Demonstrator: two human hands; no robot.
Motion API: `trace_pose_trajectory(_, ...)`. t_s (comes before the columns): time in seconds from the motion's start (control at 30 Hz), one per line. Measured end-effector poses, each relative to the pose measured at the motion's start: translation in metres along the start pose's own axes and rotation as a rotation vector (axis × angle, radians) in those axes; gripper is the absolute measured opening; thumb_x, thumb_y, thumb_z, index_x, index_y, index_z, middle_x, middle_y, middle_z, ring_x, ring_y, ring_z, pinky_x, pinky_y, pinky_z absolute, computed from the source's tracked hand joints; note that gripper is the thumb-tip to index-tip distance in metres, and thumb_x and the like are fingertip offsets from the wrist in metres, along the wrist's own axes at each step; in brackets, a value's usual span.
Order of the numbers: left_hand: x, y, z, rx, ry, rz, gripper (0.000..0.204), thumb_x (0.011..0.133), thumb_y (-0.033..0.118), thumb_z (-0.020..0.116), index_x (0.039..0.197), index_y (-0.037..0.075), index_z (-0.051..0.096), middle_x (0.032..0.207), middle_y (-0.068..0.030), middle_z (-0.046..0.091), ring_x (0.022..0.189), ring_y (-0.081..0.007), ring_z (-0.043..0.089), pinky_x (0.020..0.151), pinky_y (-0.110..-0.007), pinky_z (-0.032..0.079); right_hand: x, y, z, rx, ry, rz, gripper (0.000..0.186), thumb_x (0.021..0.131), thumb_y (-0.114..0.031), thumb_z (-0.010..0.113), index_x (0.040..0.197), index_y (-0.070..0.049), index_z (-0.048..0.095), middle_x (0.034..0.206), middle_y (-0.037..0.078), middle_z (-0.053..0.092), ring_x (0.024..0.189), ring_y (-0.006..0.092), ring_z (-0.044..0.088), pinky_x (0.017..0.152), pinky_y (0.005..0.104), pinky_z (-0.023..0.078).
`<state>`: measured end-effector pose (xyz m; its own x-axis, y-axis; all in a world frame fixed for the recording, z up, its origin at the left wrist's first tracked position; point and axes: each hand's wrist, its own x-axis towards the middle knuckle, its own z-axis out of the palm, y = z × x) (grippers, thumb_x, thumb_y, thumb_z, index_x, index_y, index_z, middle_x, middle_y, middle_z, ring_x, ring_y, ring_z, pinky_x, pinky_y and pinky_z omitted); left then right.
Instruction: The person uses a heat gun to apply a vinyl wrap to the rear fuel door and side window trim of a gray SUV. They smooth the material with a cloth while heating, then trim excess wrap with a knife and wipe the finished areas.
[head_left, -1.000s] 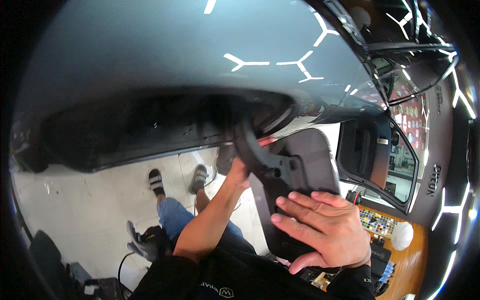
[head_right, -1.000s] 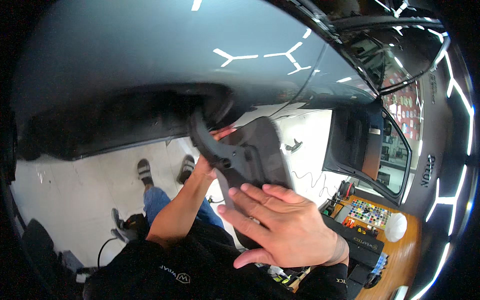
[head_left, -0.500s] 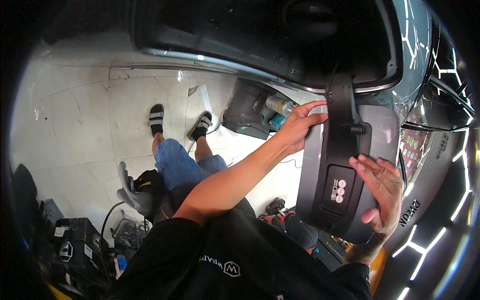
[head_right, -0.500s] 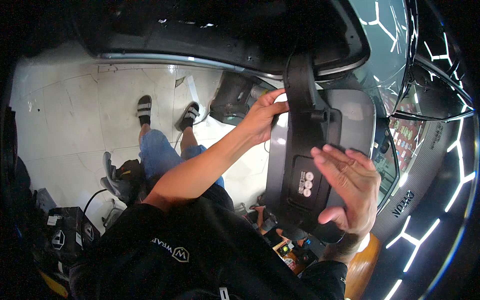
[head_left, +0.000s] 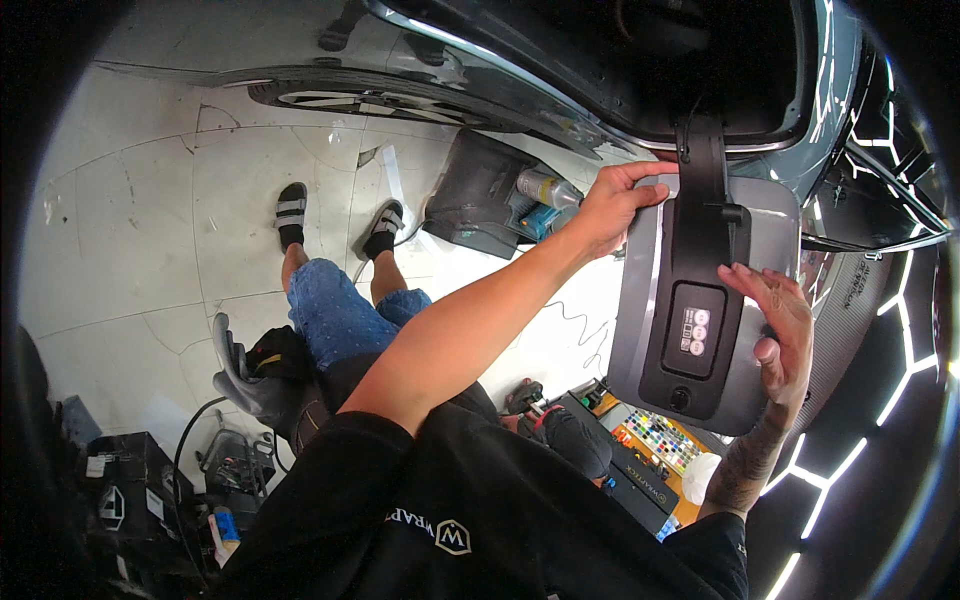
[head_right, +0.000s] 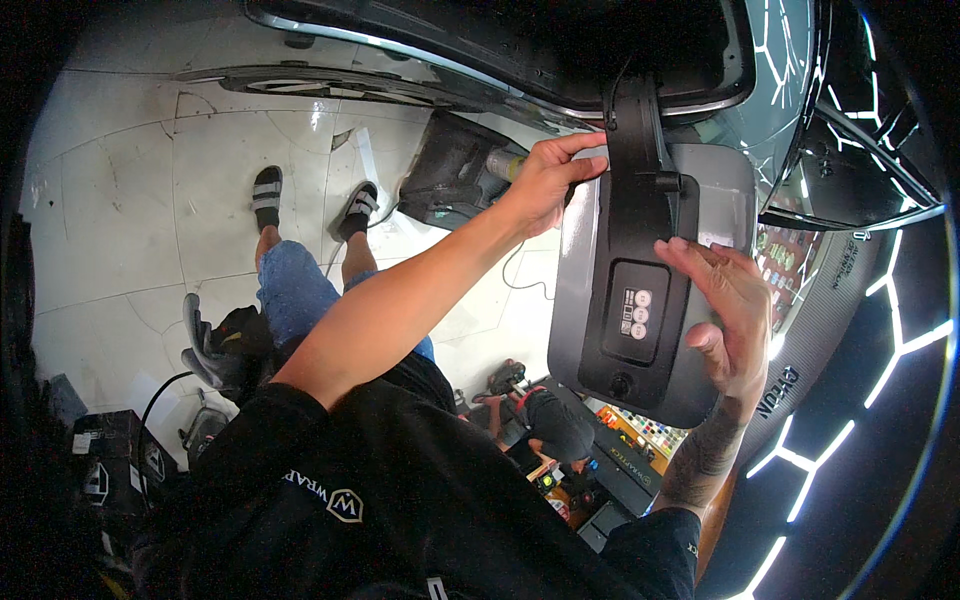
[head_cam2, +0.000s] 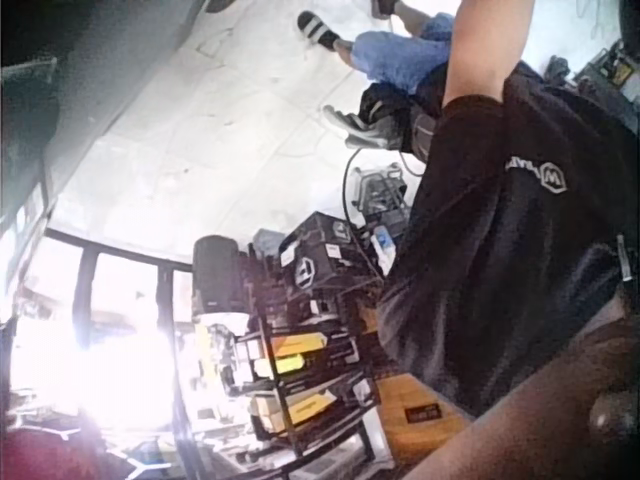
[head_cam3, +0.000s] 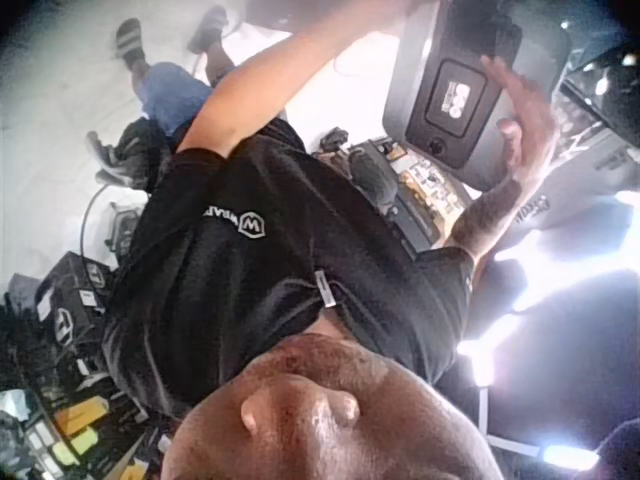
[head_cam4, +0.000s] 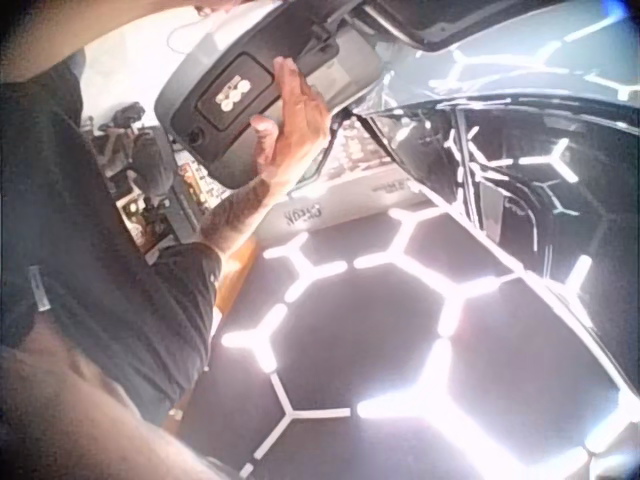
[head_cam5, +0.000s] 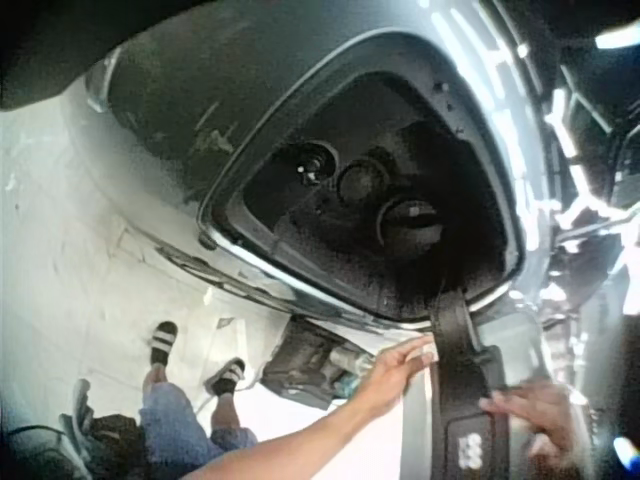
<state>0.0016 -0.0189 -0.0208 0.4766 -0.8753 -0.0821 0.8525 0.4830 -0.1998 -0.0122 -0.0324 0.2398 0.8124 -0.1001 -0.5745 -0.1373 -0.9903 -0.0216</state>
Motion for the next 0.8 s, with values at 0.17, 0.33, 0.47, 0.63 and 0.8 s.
trace_pose_trajectory(0.17, -0.005, 0.001, 0.013, 0.006, 0.005, 0.011, 0.032, 0.086, -0.004, 0.051, 0.118, -0.001, 0.052, 0.103, -0.0115, 0.064, 0.088, -0.0132, 0.062, 0.081, -0.025, 0.051, -0.005, -0.008, -0.011, -0.035, 0.002, -0.014, 0.086, 0.081, -0.070, 0.029, 0.118, 0.004, 0.053, 0.108, 0.014, 0.064, 0.101, 0.0315, 0.059, 0.095, 0.0431, 0.036)
trace_pose_trajectory(0.33, -0.018, -0.005, 0.011, -0.179, 0.086, -0.008, 0.027, 0.087, -0.002, 0.052, 0.114, 0.000, 0.054, 0.098, -0.0089, 0.064, 0.085, -0.0130, 0.063, 0.078, -0.025, 0.052, -0.004, -0.010, -0.010, -0.023, 0.014, -0.027, 0.085, 0.082, -0.069, 0.029, 0.118, 0.004, 0.052, 0.108, 0.013, 0.064, 0.100, 0.0311, 0.059, 0.096, 0.0431, 0.035)
trace_pose_trajectory(0.47, -0.021, -0.005, 0.007, -0.116, 0.103, -0.015, 0.024, 0.088, -0.001, 0.053, 0.111, 0.000, 0.055, 0.098, -0.0079, 0.064, 0.083, -0.0128, 0.063, 0.074, -0.025, 0.053, -0.006, -0.013, -0.009, 0.013, 0.054, -0.023, 0.084, 0.083, -0.069, 0.029, 0.118, 0.004, 0.053, 0.107, 0.014, 0.064, 0.100, 0.0290, 0.060, 0.096, 0.0422, 0.035)
trace_pose_trajectory(0.63, -0.018, -0.017, 0.009, -0.027, 0.166, 0.066, 0.031, 0.084, -0.001, 0.056, 0.114, -0.002, 0.056, 0.096, -0.0066, 0.064, 0.081, -0.0116, 0.060, 0.077, -0.023, 0.047, -0.028, -0.005, 0.000, 0.560, 0.300, 0.066, 0.083, 0.086, -0.067, 0.026, 0.119, 0.005, 0.053, 0.103, 0.021, 0.064, 0.105, 0.0288, 0.058, 0.100, 0.0399, 0.030)
trace_pose_trajectory(0.8, -0.024, -0.019, 0.021, 0.104, 0.273, 0.143, 0.032, 0.084, -0.005, 0.053, 0.116, -0.006, 0.054, 0.107, -0.0112, 0.061, 0.096, -0.0157, 0.057, 0.088, -0.026, 0.043, -0.097, 0.082, 0.026, 1.452, 0.929, -0.399, 0.071, 0.092, -0.055, 0.029, 0.126, 0.005, 0.043, 0.112, 0.024, 0.058, 0.111, 0.0346, 0.052, 0.104, 0.0449, 0.029)
